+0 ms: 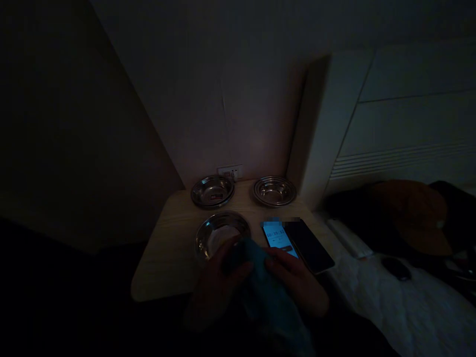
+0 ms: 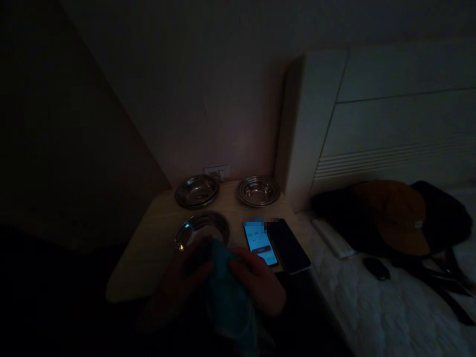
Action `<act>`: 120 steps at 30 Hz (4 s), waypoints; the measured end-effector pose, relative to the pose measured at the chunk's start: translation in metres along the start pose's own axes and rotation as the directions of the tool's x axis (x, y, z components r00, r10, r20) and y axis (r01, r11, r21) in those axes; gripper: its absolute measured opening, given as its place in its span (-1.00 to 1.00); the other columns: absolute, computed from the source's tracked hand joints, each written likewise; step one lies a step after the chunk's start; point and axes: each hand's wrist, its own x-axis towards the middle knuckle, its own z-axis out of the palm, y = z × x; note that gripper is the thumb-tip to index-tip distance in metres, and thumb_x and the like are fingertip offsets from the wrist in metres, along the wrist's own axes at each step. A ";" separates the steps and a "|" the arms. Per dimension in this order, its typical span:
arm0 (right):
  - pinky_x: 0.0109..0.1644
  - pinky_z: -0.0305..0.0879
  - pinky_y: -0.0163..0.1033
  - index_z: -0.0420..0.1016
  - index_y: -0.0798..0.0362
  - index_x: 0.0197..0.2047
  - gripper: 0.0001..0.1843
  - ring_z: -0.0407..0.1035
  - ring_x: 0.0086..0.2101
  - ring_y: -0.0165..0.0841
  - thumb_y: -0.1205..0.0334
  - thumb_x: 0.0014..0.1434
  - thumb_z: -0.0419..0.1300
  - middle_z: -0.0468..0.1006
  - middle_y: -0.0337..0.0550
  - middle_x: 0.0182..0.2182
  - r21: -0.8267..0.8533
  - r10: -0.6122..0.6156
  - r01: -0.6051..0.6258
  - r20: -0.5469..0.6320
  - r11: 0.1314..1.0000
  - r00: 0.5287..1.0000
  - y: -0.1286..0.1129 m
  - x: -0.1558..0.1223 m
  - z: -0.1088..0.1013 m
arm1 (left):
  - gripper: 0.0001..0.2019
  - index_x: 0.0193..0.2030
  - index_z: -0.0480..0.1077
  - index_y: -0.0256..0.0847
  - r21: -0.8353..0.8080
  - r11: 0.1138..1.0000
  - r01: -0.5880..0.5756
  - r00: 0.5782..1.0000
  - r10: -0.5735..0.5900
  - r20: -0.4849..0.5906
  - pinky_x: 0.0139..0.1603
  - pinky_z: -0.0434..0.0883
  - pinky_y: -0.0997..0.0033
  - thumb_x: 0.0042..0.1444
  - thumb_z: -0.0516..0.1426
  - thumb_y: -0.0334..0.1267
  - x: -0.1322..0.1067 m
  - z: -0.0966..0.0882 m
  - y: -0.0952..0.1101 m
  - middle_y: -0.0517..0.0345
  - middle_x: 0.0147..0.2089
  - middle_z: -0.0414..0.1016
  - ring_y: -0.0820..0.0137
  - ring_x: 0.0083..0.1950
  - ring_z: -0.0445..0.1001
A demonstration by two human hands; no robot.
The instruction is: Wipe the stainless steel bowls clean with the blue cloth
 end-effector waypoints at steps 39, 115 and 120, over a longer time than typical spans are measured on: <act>-0.10 0.45 -0.14 0.48 -0.02 -0.02 -0.43 0.43 -0.08 -0.12 -0.14 -0.05 0.17 0.53 -0.08 -0.06 -0.362 -0.153 -0.006 -0.409 0.932 0.900 0.029 -0.018 -0.010 | -0.68 -0.31 0.55 -0.19 0.177 0.983 0.046 0.942 0.016 -0.337 -0.17 0.43 0.37 -0.07 0.14 -0.02 0.008 -0.049 0.015 0.12 -0.29 0.60 0.27 -0.23 0.53; -0.20 0.04 -0.07 0.46 -0.03 -0.11 -0.78 0.24 -0.19 -0.19 0.20 0.18 0.10 0.52 -0.17 -0.11 -0.914 -0.757 0.393 0.325 -0.099 0.566 -0.020 0.017 0.066 | -0.44 -0.40 0.50 -0.23 -0.128 0.977 0.171 0.817 -0.213 -0.535 -0.37 0.38 0.45 0.04 -0.08 0.22 -0.029 -0.004 0.013 0.06 -0.43 0.55 0.32 -0.36 0.50; -0.21 0.04 -0.10 0.47 -0.03 -0.16 -0.83 0.24 -0.21 -0.25 0.24 0.20 0.10 0.53 -0.22 -0.15 -0.866 -0.771 0.479 0.400 -0.142 0.495 -0.018 0.013 0.072 | -0.46 -0.56 0.43 -0.22 -0.100 0.971 0.216 0.802 -0.235 -0.549 -0.50 0.35 0.46 0.03 -0.07 0.21 -0.028 -0.008 0.020 0.07 -0.56 0.49 0.35 -0.50 0.44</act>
